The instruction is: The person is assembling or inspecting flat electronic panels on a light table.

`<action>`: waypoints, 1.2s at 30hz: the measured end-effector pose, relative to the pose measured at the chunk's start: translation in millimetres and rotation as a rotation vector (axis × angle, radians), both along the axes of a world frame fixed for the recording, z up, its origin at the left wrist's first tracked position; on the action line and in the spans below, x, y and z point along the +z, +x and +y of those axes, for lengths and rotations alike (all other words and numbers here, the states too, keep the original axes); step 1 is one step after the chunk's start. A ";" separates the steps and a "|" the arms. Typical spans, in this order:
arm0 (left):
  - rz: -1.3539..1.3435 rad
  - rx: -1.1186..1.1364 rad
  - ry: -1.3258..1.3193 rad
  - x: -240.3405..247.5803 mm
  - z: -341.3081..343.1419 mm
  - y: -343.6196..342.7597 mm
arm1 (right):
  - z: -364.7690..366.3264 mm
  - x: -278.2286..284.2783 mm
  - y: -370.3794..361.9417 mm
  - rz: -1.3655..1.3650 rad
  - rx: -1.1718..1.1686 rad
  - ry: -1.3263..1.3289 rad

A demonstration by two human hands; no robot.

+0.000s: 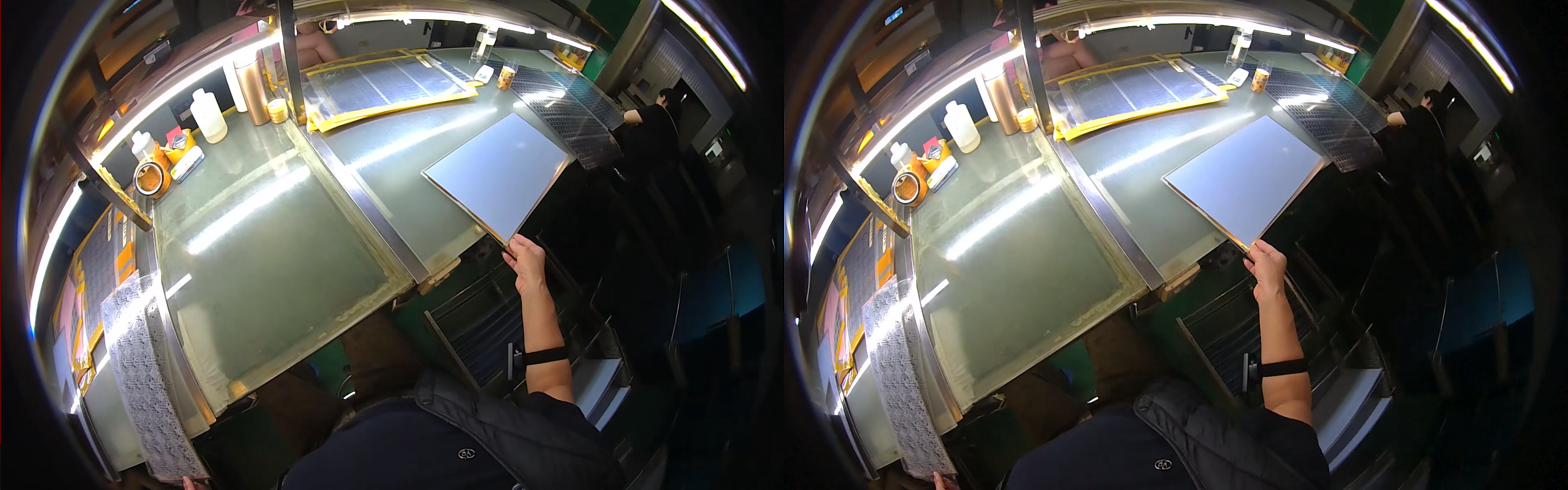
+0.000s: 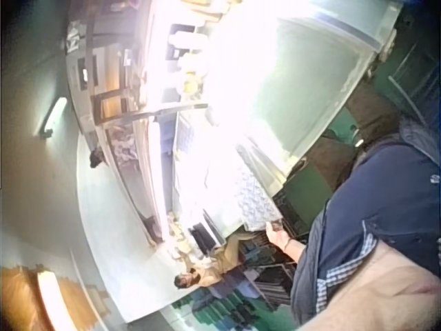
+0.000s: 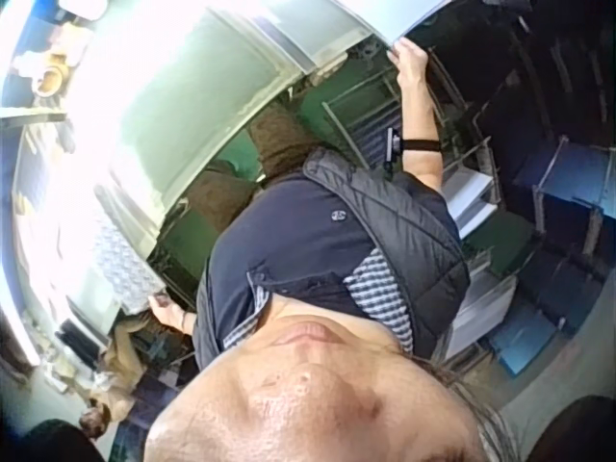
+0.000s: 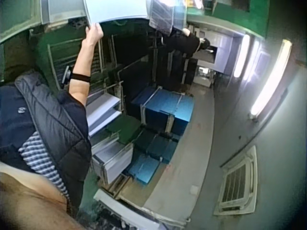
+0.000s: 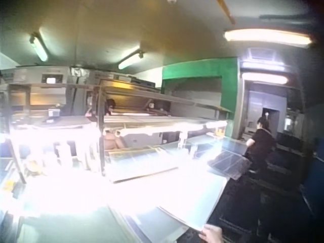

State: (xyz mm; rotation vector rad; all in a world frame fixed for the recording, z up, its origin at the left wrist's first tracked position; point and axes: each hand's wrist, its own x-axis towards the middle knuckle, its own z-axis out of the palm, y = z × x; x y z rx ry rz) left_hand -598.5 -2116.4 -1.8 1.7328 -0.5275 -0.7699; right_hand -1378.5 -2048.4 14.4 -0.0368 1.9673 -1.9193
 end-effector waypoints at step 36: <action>0.205 -0.026 -0.393 40.2 22.3 -30.9 | -162.2 58.4 210.7 -0.844 0.805 -0.207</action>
